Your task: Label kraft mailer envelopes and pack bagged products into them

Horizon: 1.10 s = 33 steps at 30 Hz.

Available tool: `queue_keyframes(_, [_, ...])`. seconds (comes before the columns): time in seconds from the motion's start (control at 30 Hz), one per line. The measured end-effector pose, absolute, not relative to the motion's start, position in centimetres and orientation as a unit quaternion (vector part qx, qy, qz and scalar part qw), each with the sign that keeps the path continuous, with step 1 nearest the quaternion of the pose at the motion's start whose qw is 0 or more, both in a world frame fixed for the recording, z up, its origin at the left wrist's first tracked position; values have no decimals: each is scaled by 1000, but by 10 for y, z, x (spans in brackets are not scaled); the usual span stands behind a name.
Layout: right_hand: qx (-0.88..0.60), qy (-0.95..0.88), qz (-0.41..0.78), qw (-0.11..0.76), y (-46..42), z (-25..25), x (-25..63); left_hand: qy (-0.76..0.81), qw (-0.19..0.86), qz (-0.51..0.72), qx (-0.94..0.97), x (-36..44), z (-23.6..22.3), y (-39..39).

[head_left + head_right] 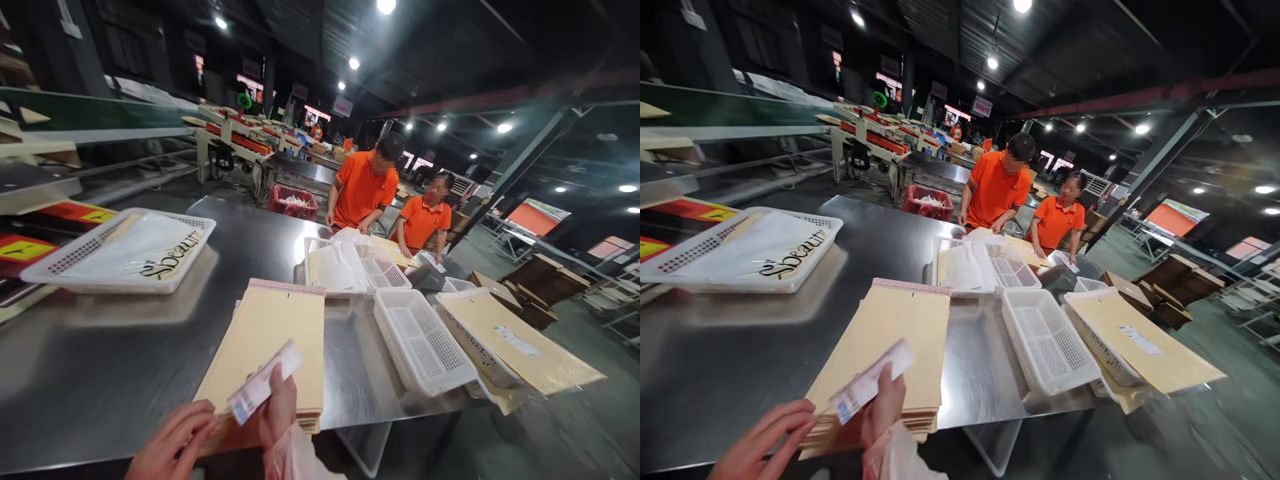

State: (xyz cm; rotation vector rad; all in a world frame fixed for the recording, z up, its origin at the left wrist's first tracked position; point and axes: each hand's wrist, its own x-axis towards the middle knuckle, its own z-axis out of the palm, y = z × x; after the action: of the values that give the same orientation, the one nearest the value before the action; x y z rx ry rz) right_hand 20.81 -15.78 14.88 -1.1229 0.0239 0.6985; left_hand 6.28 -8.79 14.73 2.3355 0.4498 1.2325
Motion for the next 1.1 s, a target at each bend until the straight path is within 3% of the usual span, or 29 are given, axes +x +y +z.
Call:
queue_keyframes(0.1, [-445,60,333,829,-160,152,241,206,258,444,833,54,150,-81])
queue_keyframes(0.2, [-444,38,355,822,-167,155,264,295,352,396,795,47,149,-75])
queue_keyframes(0.37, [-534,-35,379,755,-171,158,270,434,625,251,598,47,163,-75])
queue_keyframes(0.53, [-643,-120,319,686,-161,169,261,434,754,228,437,52,180,-77])
queue_keyframes(0.9, [-659,-159,368,636,-142,159,255,473,731,306,385,39,173,-53])
queue_keyframes(1.1, [-688,-189,428,554,-118,172,249,490,713,318,387,20,167,-39])
